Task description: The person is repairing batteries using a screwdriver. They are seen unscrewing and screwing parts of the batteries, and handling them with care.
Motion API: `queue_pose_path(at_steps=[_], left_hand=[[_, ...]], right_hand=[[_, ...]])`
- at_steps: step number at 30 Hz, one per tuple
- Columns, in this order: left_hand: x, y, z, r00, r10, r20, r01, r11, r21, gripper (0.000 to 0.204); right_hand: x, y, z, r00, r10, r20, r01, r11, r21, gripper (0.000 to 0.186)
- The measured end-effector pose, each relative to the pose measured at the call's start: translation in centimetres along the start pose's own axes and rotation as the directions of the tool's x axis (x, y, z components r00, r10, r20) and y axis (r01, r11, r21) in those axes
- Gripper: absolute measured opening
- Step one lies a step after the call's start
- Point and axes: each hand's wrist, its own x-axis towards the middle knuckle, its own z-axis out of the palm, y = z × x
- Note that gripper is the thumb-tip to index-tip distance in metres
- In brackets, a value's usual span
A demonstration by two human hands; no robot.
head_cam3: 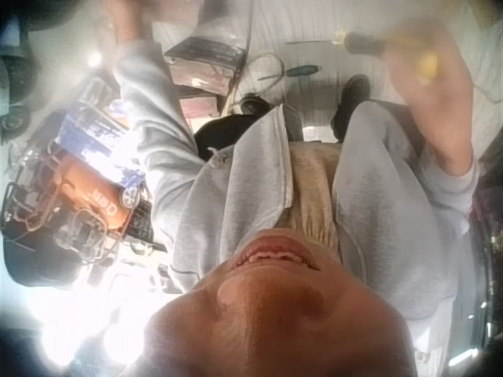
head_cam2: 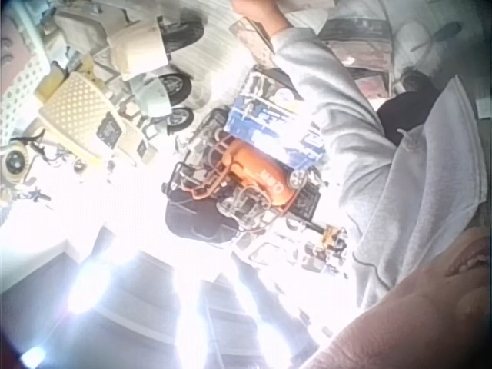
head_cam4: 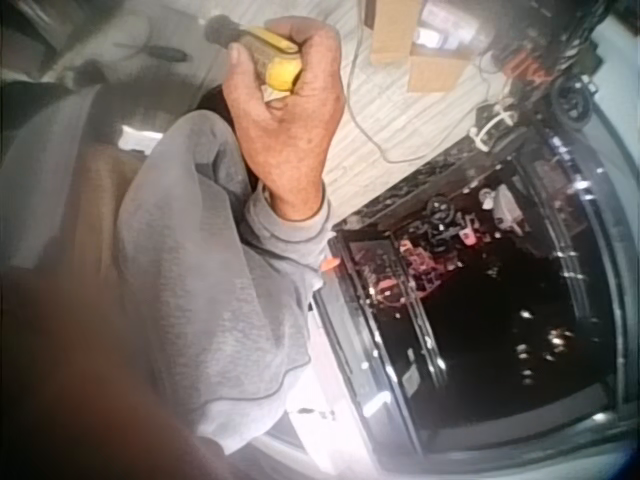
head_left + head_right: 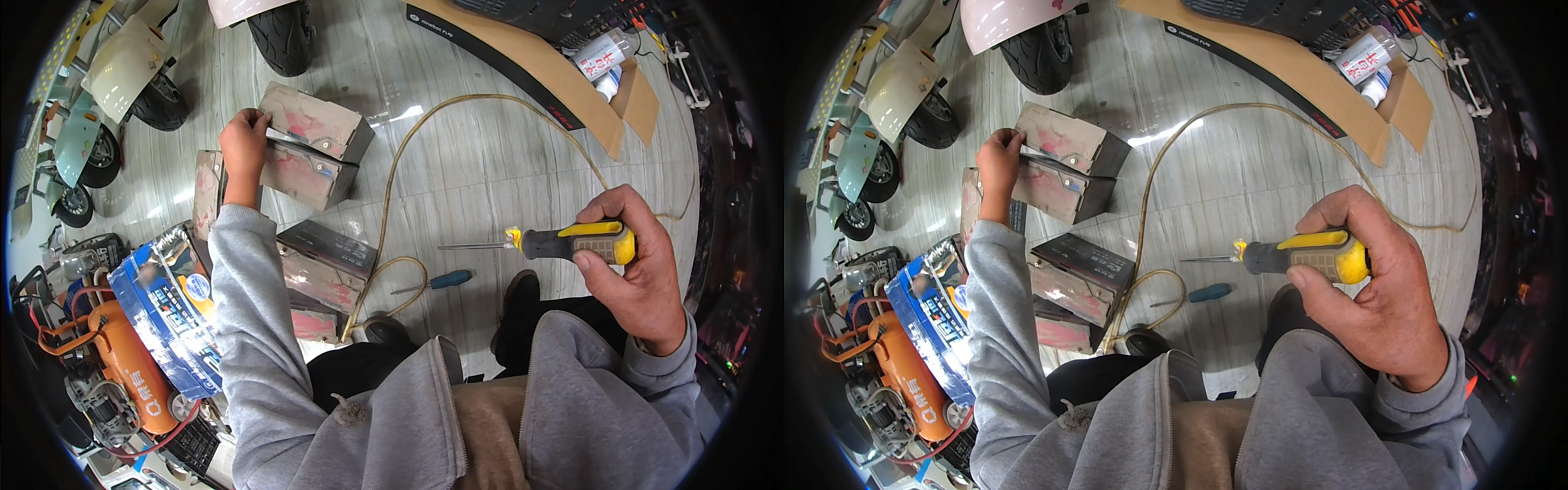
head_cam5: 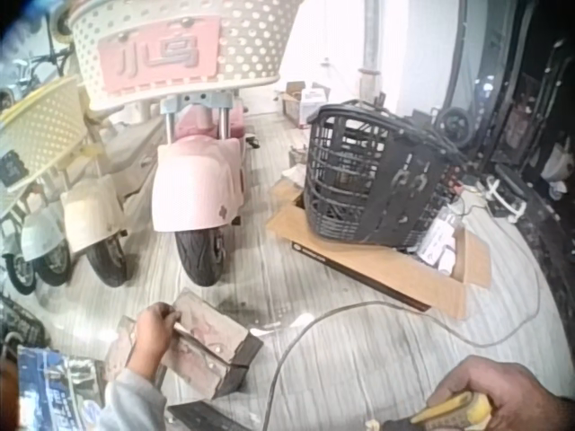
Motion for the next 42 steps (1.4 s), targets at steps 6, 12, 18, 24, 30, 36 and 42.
queue_pose_path(at_steps=[6, 12, 18, 24, 30, 36, 42], left_hand=[[-0.6, -0.3, 0.3, 0.999, -0.024, -0.033, 0.021, 0.994, -0.107, 0.018], [-0.9, -1.7, 1.1, 0.995, 0.031, -0.091, -0.055, 0.96, -0.275, 0.015], [-1.1, -1.3, 1.0, 0.995, -0.027, -0.092, 0.005, 0.973, -0.229, 0.017], [-1.1, -0.9, 1.0, 0.996, -0.015, -0.086, -0.005, 0.972, -0.233, 0.016], [-1.4, -0.7, 1.0, 0.991, 0.059, -0.117, -0.084, 0.972, -0.22, 0.021], [-1.5, -0.2, 1.3, 0.989, -0.016, -0.147, -0.015, 0.978, -0.206, 0.02], [-1.6, -0.9, 1.8, 0.981, 0.063, -0.183, -0.115, 0.951, -0.287, 0.019]], right_hand=[[0.0, -0.1, 0.0, 1.0, 0.015, -0.012, -0.015, 1.0, 0.004, 0.026], [-0.2, -0.2, 0.0, 1.0, 0.012, -0.016, -0.012, 1.0, 0.0, 0.026], [-0.4, -0.6, 0.1, 1.0, 0.027, -0.008, -0.027, 1.0, 0.0, 0.026], [-0.7, -1.2, 0.0, 0.994, 0.111, 0.01, -0.111, 0.993, 0.041, 0.026], [-1.0, -1.2, 0.1, 0.992, 0.126, 0.019, -0.126, 0.992, 0.028, 0.028], [-1.1, -1.3, 0.3, 0.992, 0.128, 0.006, -0.128, 0.992, -0.005, 0.027], [-1.0, -1.4, 0.5, 0.988, 0.153, 0.008, -0.154, 0.988, 0.003, 0.026]])
